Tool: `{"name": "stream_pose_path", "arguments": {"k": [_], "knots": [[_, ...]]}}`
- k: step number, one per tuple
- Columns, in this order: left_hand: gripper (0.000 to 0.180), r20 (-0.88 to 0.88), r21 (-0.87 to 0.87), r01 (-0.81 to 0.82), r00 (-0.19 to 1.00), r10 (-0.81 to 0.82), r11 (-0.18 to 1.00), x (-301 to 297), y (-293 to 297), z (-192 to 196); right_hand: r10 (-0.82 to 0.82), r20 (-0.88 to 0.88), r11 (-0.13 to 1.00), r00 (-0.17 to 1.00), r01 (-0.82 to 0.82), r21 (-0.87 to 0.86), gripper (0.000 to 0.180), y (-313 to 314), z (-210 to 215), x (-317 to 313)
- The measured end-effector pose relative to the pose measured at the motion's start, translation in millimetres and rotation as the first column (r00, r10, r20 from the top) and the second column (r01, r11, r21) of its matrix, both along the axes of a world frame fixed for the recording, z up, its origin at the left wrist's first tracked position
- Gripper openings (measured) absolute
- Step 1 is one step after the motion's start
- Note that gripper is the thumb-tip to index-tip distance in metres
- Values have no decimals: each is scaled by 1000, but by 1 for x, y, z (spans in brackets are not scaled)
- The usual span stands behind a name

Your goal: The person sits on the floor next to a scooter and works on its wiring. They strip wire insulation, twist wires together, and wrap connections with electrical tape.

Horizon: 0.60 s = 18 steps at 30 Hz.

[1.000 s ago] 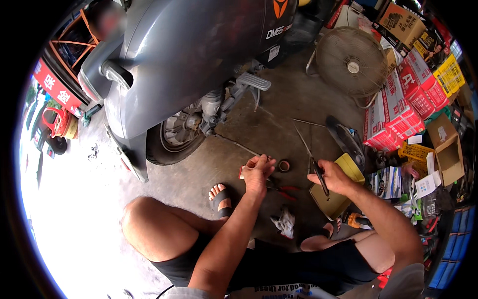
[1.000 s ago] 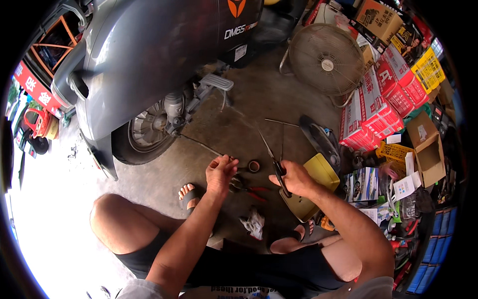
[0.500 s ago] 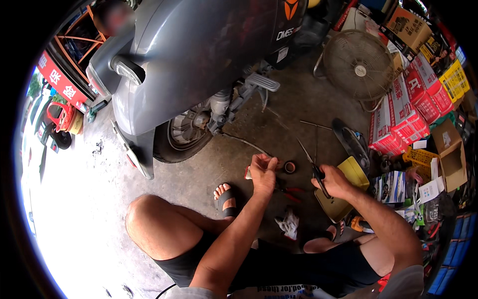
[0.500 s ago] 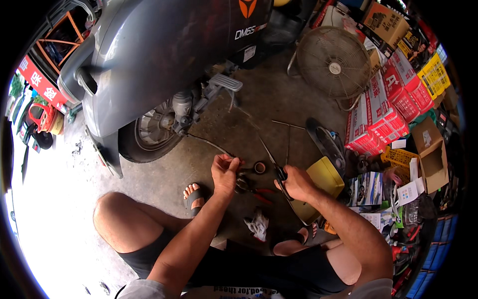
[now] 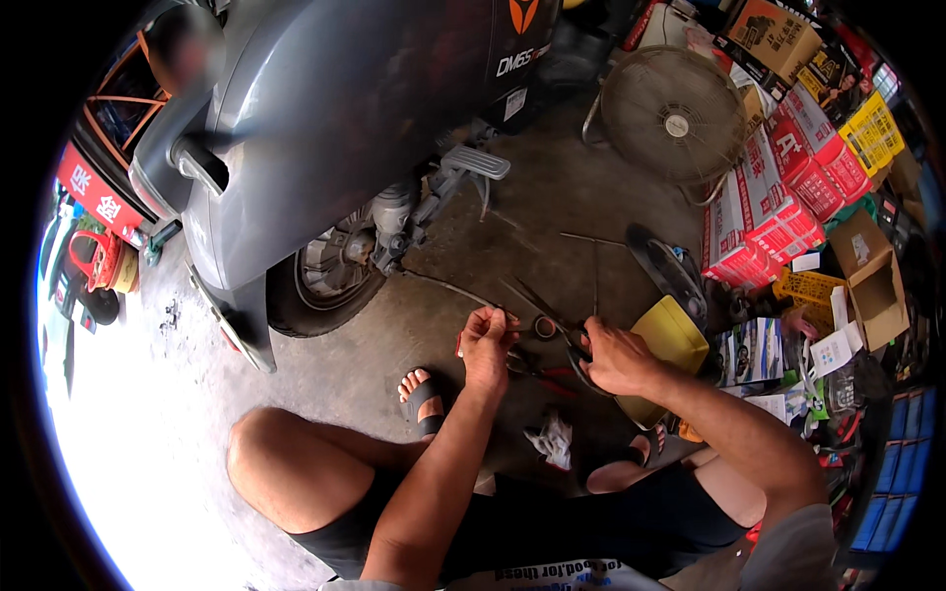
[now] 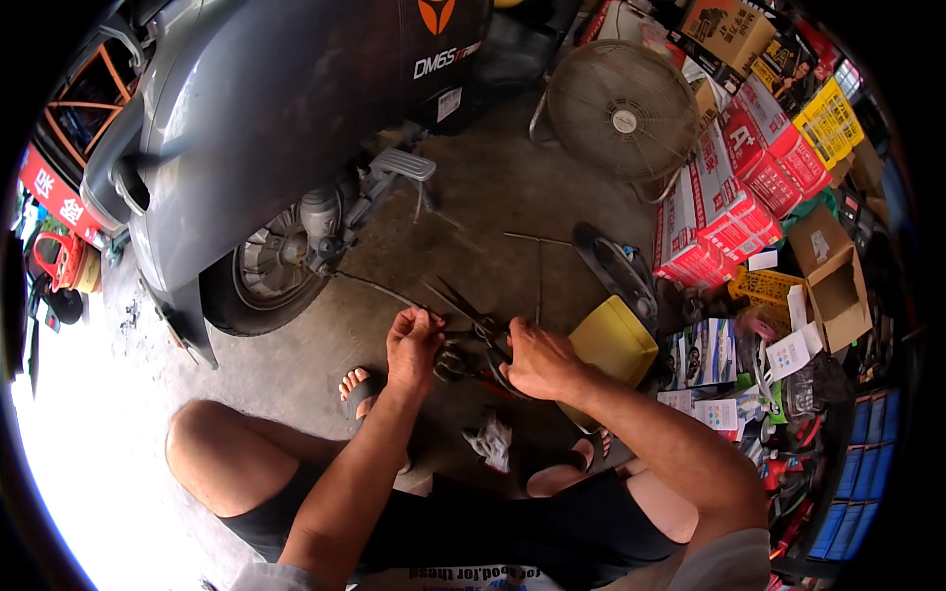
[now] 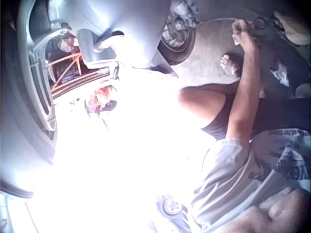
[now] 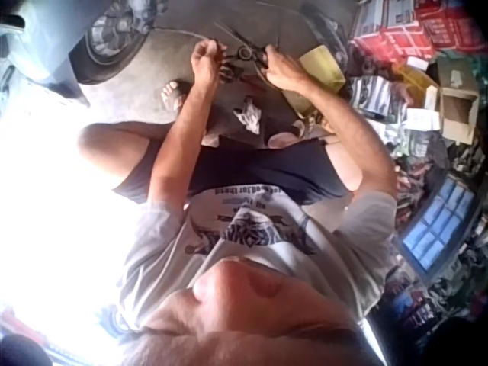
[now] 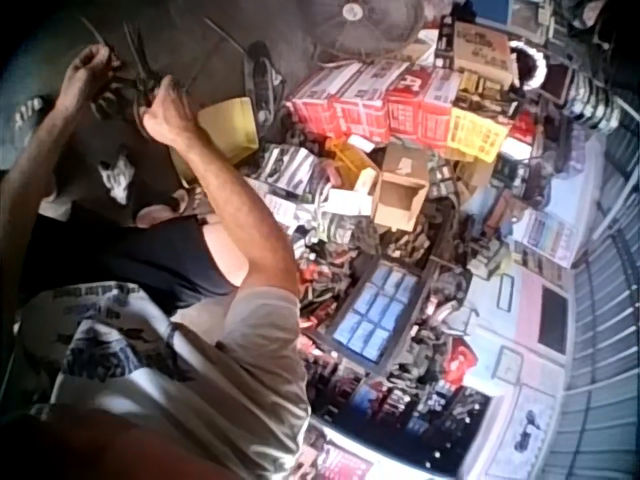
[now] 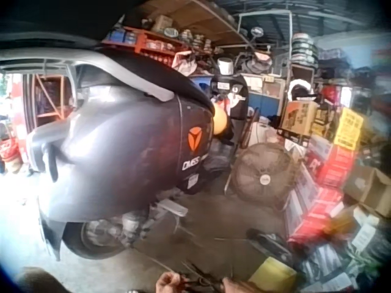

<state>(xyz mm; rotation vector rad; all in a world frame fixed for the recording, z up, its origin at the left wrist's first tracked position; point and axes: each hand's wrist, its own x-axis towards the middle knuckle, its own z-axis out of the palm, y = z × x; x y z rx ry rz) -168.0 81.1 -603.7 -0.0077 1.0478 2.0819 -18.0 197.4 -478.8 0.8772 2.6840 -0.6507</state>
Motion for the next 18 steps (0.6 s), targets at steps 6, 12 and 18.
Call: {"name": "stream_pose_path", "arguments": {"k": [6,12,18], "knots": [[4,125,141,5,992,-23,990,-1,-1,-15,90,100,974,991,-108,199,47,-15,8,-5],[11,170,293,20,983,-73,956,0,-1,-15,139,84,960,987,-155,235,51,-15,10,-5],[9,243,258,-3,968,-62,966,4,0,-6,142,109,962,984,-163,218,51,-13,13,-8]]}}
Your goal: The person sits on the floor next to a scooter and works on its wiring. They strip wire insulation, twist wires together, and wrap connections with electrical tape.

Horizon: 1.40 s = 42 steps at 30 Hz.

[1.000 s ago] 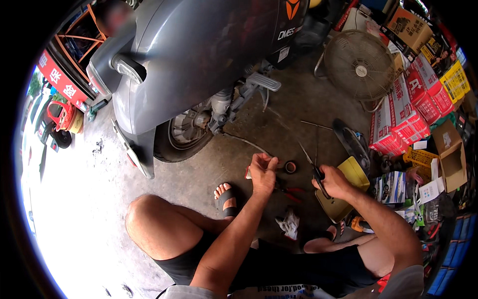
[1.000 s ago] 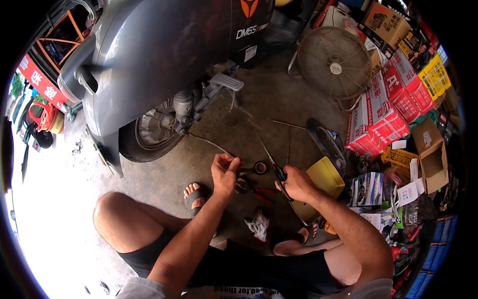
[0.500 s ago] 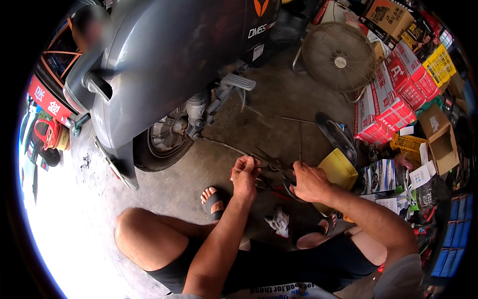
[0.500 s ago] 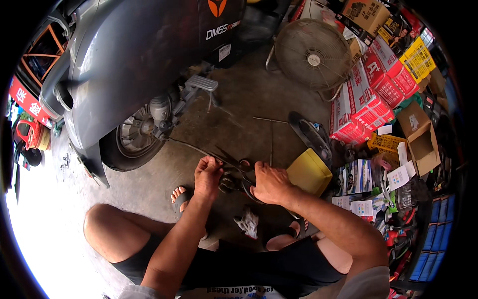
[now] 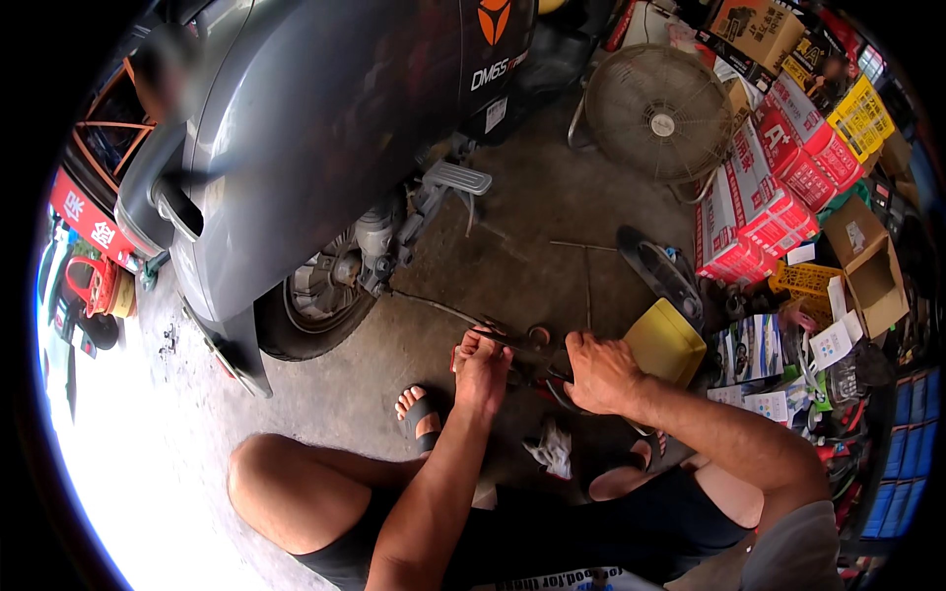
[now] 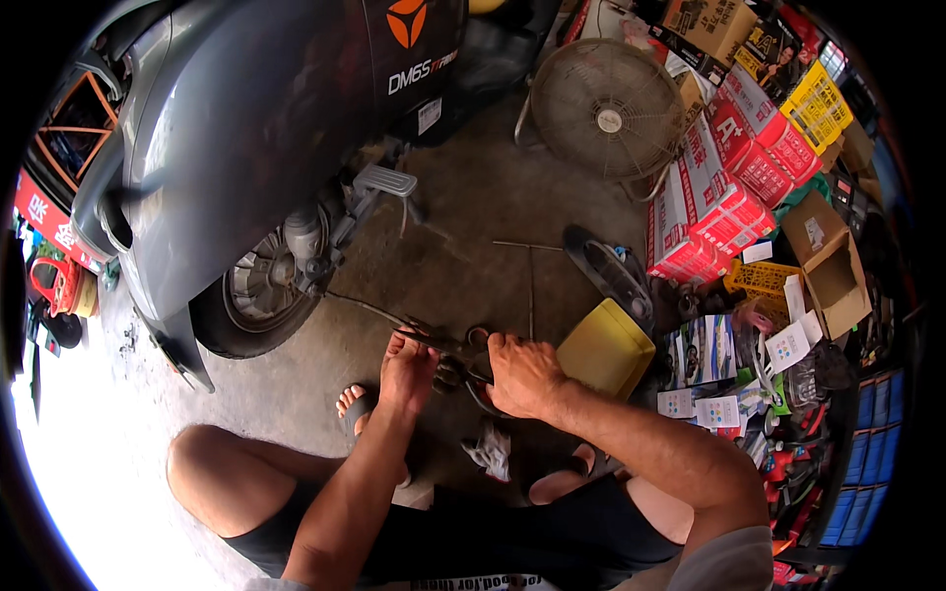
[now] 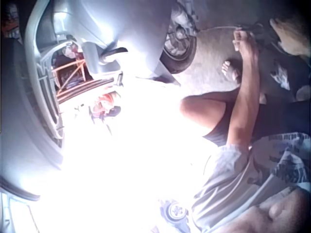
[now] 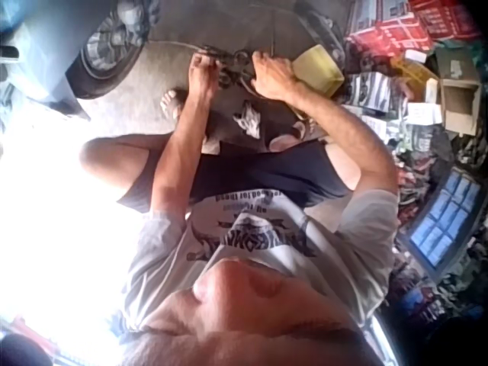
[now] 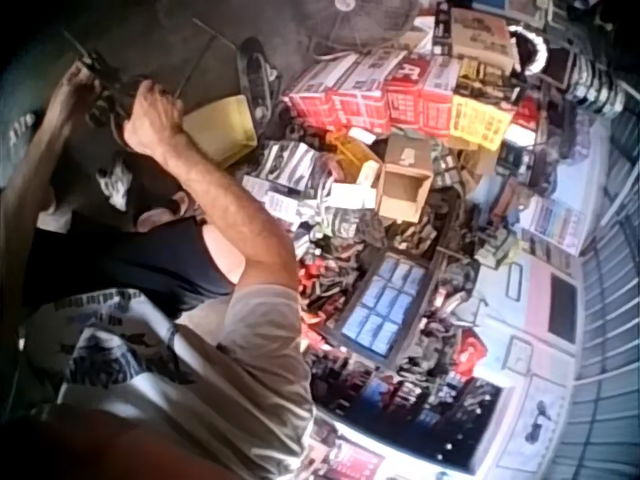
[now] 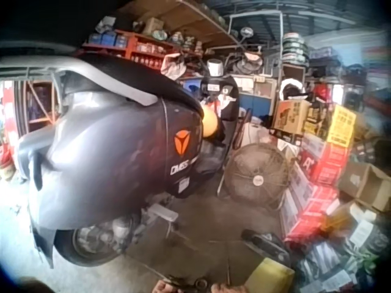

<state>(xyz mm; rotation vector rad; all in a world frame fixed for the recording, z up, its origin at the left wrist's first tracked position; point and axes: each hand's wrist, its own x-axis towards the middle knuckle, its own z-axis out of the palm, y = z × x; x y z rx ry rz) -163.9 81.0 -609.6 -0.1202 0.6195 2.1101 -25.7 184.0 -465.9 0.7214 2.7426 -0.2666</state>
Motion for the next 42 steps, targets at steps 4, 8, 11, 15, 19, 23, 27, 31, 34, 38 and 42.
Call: {"name": "stream_pose_path", "arguments": {"k": [4,8,11,15,19,23,27,31,34,38,42], "knots": [[8,-21,28,28,999,-28,999,-3,-4,-7,17,-12,1000,1000,-17,0,51,-1,0,-2],[10,-7,26,36,999,-36,999,-2,-2,-8,19,-8,1000,1000,-19,-4,51,0,2,-3],[11,4,16,31,999,-31,999,-3,-3,-12,67,-33,995,997,-64,71,48,-1,-2,-2],[12,17,8,9,1000,-9,1000,-2,-2,-10,56,-27,997,998,-55,48,46,-2,-6,-1],[10,-24,-21,36,999,-37,999,-3,-4,-12,66,-39,997,997,-65,31,43,-2,-7,-1],[13,-7,-24,23,1000,-23,999,-1,-3,-8,59,-61,998,996,-59,1,41,1,-9,0],[15,13,-23,4,1000,-3,1000,-2,-4,-13,54,-42,999,998,-54,7,42,0,-9,-3],[9,-4,-28,21,1000,-21,999,-1,-4,-10,26,-14,1000,1000,-27,-15,44,-1,-7,-3],[8,11,-28,14,1000,-13,1000,1,-2,-9,17,-10,1000,1000,-18,-24,44,0,-7,-3],[10,27,-23,10,1000,-10,1000,1,-2,-11,13,9,1000,1000,-13,-22,43,-1,-8,-5],[12,34,-2,7,999,-7,1000,1,-2,-15,26,6,1000,1000,-26,-7,41,0,-9,-5]]}}
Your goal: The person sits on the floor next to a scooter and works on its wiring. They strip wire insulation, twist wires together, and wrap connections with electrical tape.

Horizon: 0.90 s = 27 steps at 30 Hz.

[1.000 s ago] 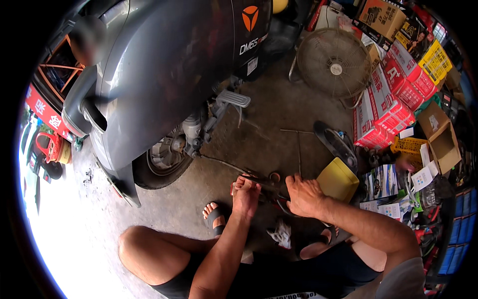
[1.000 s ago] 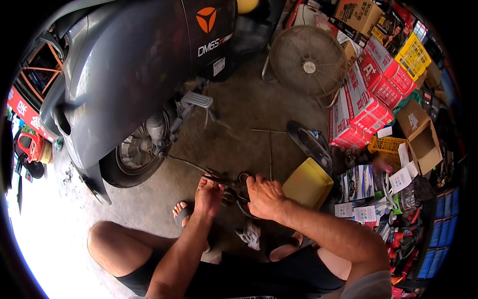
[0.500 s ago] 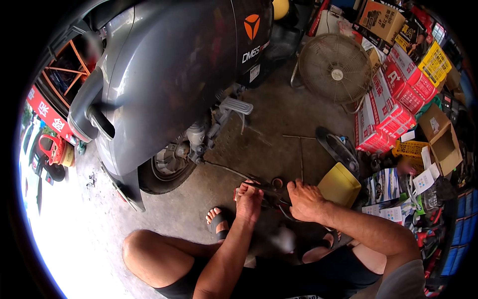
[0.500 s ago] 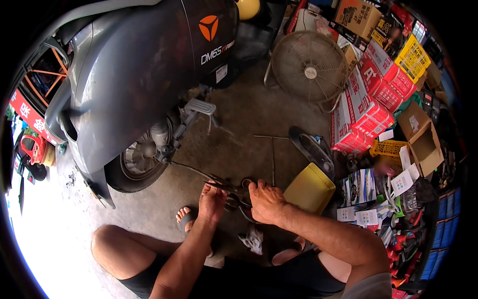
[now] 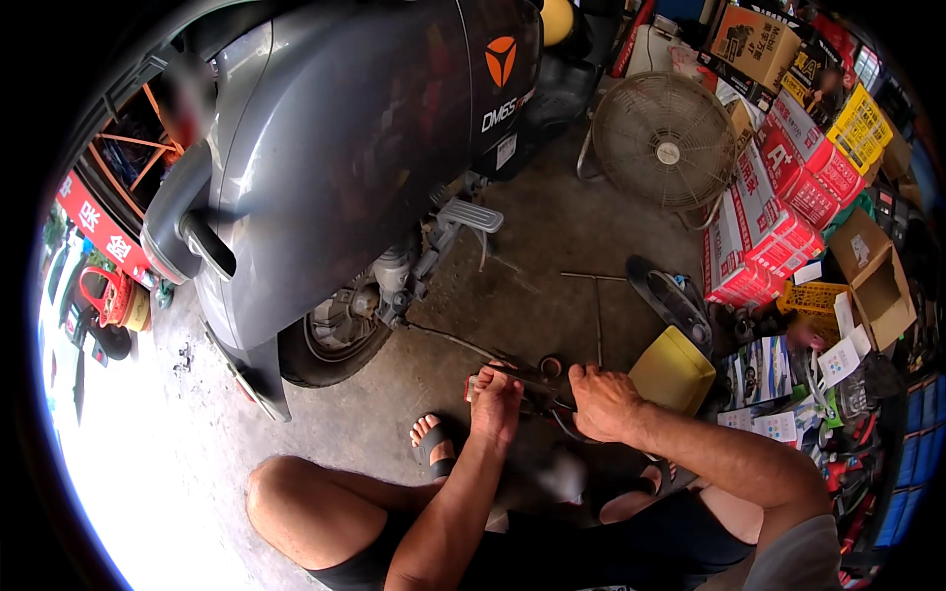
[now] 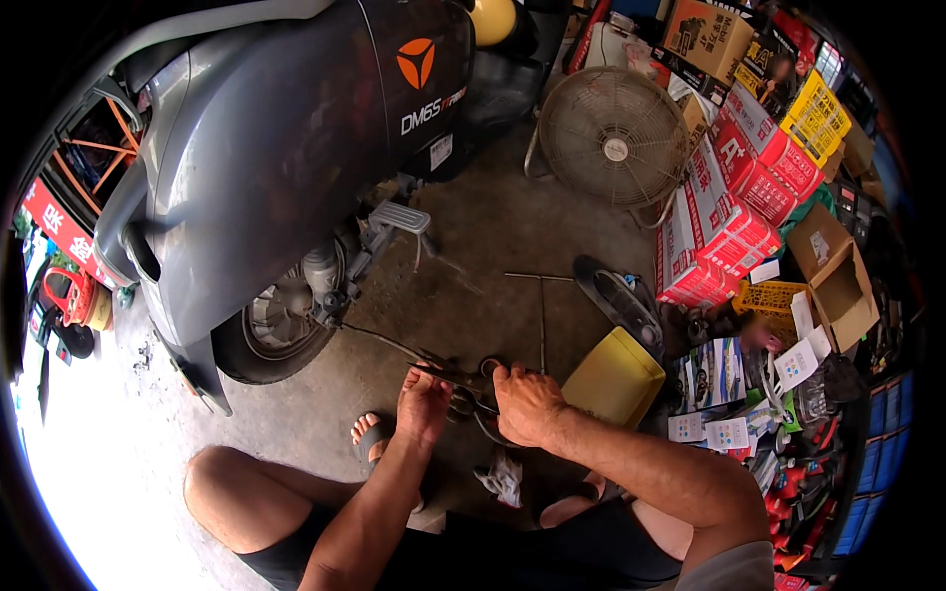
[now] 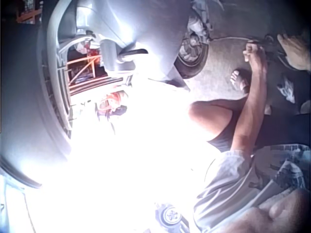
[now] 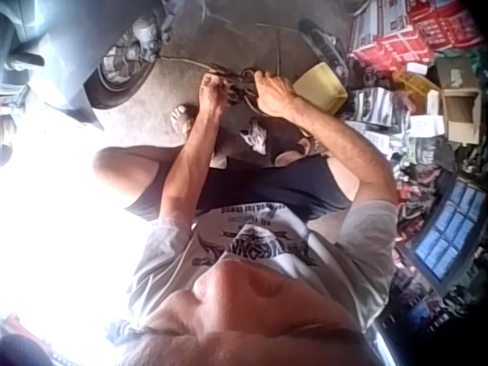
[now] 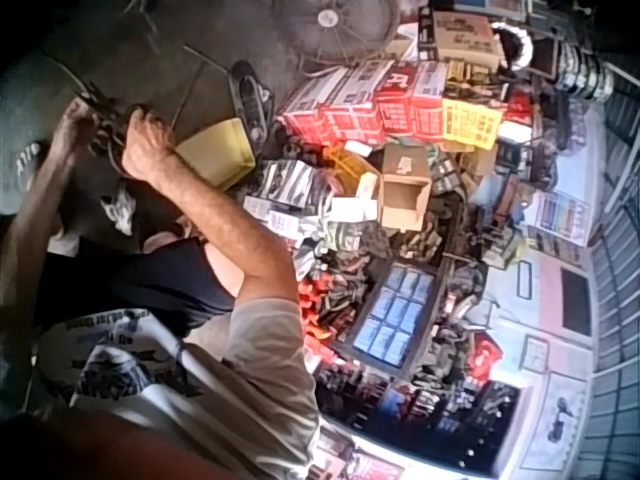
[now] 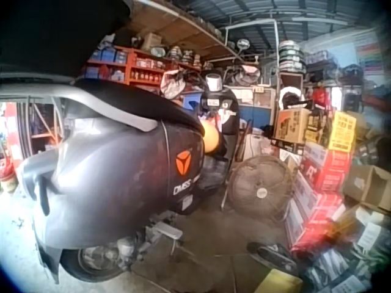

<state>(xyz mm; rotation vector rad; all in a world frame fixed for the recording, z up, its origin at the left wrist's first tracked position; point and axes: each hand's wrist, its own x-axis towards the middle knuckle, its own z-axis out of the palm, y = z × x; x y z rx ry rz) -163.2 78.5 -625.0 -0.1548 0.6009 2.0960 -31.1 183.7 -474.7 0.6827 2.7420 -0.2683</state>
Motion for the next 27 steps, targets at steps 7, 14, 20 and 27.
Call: {"name": "stream_pose_path", "arguments": {"k": [7,14,20,27], "knots": [[12,-11,5,-1,1000,1,1000,2,1,1,18,-30,999,999,-17,33,34,1,-6,2],[10,-2,-4,-4,1000,4,1000,2,3,5,27,-73,999,997,-25,33,32,4,-7,3],[10,18,-59,-43,999,44,997,4,3,9,-21,-46,1000,999,21,-3,32,-1,-3,2],[11,-30,-94,-25,999,23,995,4,3,2,-60,89,998,994,63,-21,43,-2,1,-2]]}}
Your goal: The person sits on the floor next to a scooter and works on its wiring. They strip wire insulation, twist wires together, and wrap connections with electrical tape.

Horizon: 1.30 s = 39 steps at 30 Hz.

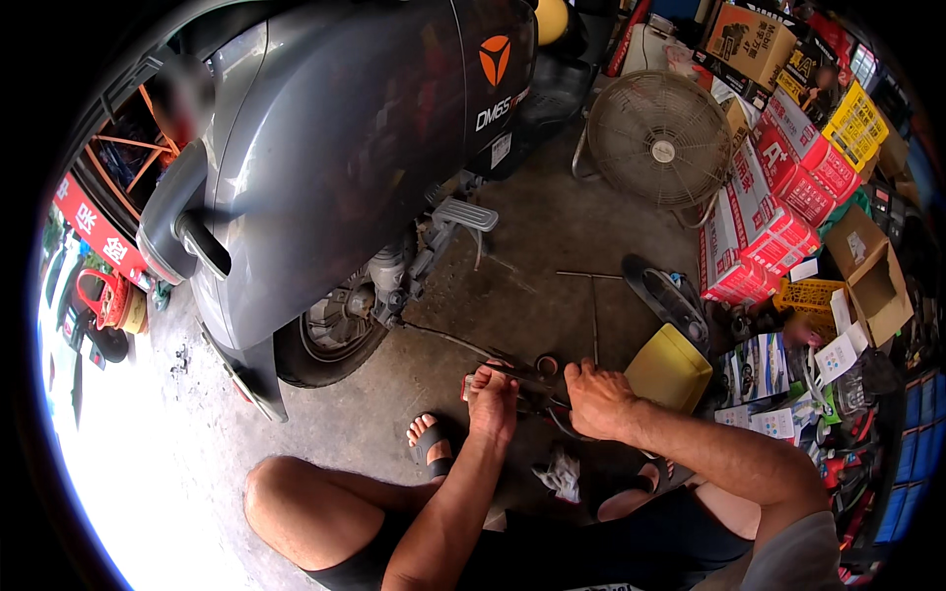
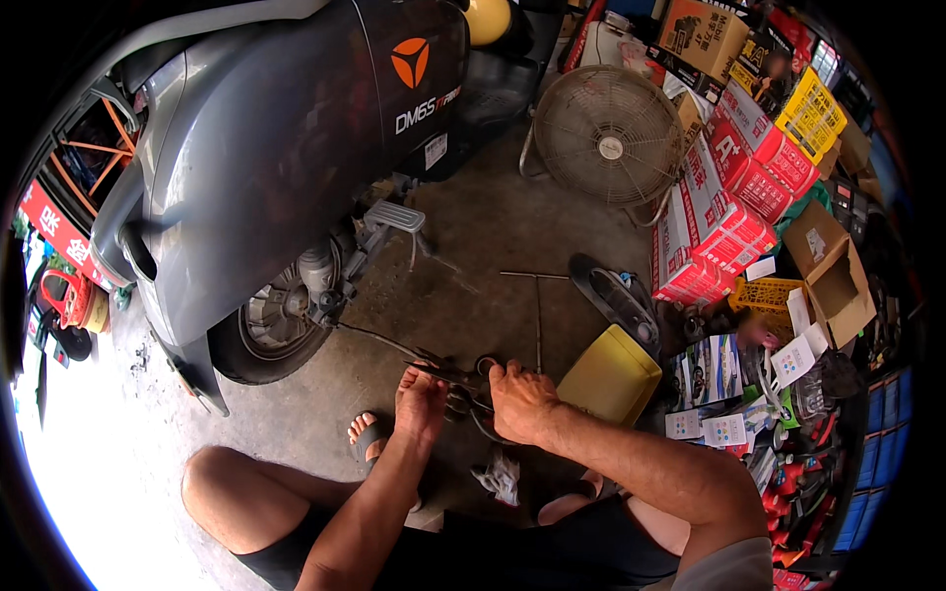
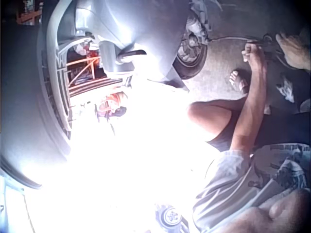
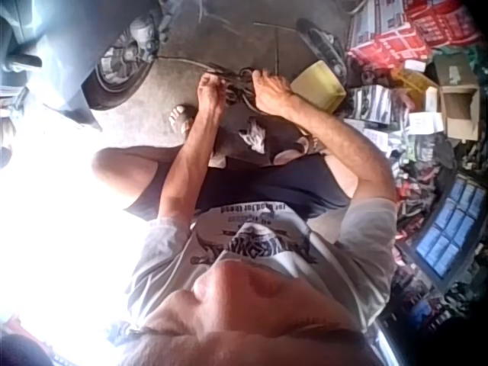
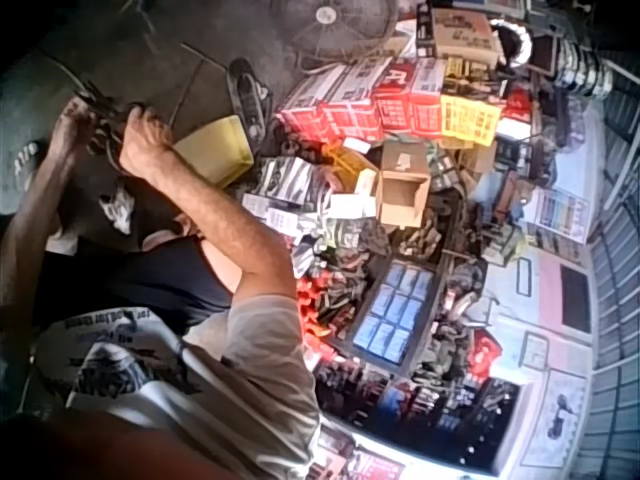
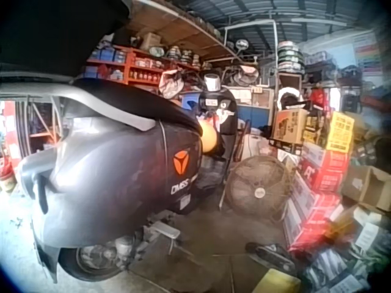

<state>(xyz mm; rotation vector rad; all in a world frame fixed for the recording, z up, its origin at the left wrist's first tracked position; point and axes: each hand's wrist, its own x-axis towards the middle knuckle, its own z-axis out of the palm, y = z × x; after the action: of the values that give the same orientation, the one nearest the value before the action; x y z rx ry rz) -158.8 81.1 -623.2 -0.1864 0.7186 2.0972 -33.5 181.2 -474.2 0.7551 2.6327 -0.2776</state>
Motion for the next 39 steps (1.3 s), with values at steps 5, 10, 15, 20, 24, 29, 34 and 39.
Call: {"name": "stream_pose_path", "arguments": {"k": [5,10,15,20,24,29,34,39], "knots": [[12,12,9,-26,1000,26,1000,0,0,-3,-5,-5,1000,1000,5,-6,41,-3,1,-2],[13,37,5,-46,998,46,999,2,3,-4,15,-62,999,998,-13,29,31,-1,-8,1],[13,-19,67,-28,999,29,997,-2,1,-17,38,-14,997,999,-37,70,31,-3,-14,-2],[12,5,88,-25,1000,24,996,0,8,-11,35,-61,998,997,-32,52,24,1,-11,1],[11,4,82,-25,1000,25,996,-3,4,-19,42,-49,998,998,-40,38,28,1,-10,-1],[10,-26,101,-9,1000,11,995,-3,5,-16,43,-21,999,999,-42,25,32,5,-8,-1],[8,36,55,-29,999,27,998,-1,9,-2,52,-14,998,999,-52,32,33,7,-6,-1],[8,5,72,-7,1000,6,997,-1,9,-2,52,-86,997,995,-46,64,32,11,-10,3]]}}
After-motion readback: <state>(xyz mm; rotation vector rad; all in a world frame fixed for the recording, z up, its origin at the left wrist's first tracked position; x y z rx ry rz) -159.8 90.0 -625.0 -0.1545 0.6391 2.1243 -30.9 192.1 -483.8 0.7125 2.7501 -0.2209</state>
